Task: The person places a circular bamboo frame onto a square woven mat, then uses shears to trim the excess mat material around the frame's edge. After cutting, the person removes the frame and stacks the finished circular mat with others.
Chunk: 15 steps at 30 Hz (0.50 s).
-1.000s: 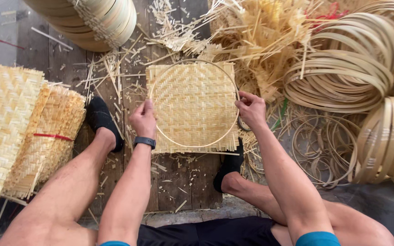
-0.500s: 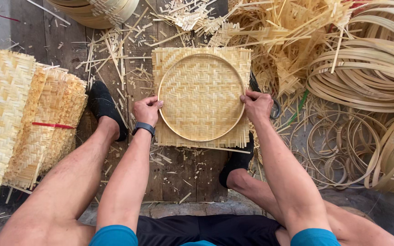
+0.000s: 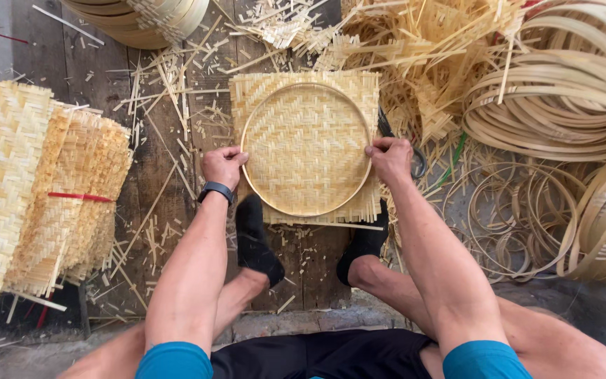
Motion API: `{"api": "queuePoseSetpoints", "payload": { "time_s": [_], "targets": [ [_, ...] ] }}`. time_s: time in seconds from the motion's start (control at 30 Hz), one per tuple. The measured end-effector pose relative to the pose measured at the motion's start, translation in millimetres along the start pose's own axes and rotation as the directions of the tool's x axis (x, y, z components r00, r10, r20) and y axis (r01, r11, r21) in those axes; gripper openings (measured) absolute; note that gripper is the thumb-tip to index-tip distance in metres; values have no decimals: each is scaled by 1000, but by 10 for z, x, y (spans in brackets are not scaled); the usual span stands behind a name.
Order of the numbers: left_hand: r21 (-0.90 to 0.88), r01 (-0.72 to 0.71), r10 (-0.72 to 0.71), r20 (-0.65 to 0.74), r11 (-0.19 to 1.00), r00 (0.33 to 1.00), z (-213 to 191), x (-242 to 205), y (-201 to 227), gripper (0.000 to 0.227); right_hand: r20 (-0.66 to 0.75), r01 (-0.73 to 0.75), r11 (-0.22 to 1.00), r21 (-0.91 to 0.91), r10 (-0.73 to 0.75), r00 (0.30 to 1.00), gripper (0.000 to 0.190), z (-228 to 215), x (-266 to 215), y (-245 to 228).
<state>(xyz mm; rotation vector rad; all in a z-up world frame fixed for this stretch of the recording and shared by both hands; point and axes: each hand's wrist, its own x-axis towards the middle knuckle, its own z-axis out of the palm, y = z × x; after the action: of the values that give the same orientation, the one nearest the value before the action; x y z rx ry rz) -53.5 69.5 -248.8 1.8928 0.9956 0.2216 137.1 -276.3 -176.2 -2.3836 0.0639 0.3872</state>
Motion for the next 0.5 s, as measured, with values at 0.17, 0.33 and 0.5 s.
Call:
{"api": "queuePoseSetpoints", "payload": {
  "time_s": [0.17,0.33,0.5],
  "targets": [
    [-377,354,-265,269,856,926,174,285,-433,27,-29,31,999,-43,-32,999,26,111,120,271],
    [-342,509,-364,406,790,838,138,426,-592,43,-6,-4,991,131,5,1000,22,188,108,324],
    [-370,479,-366,336,796,868,115,354,-468,38,-19,-16,992,121,19,1000,28,120,67,234]
  ]
}}
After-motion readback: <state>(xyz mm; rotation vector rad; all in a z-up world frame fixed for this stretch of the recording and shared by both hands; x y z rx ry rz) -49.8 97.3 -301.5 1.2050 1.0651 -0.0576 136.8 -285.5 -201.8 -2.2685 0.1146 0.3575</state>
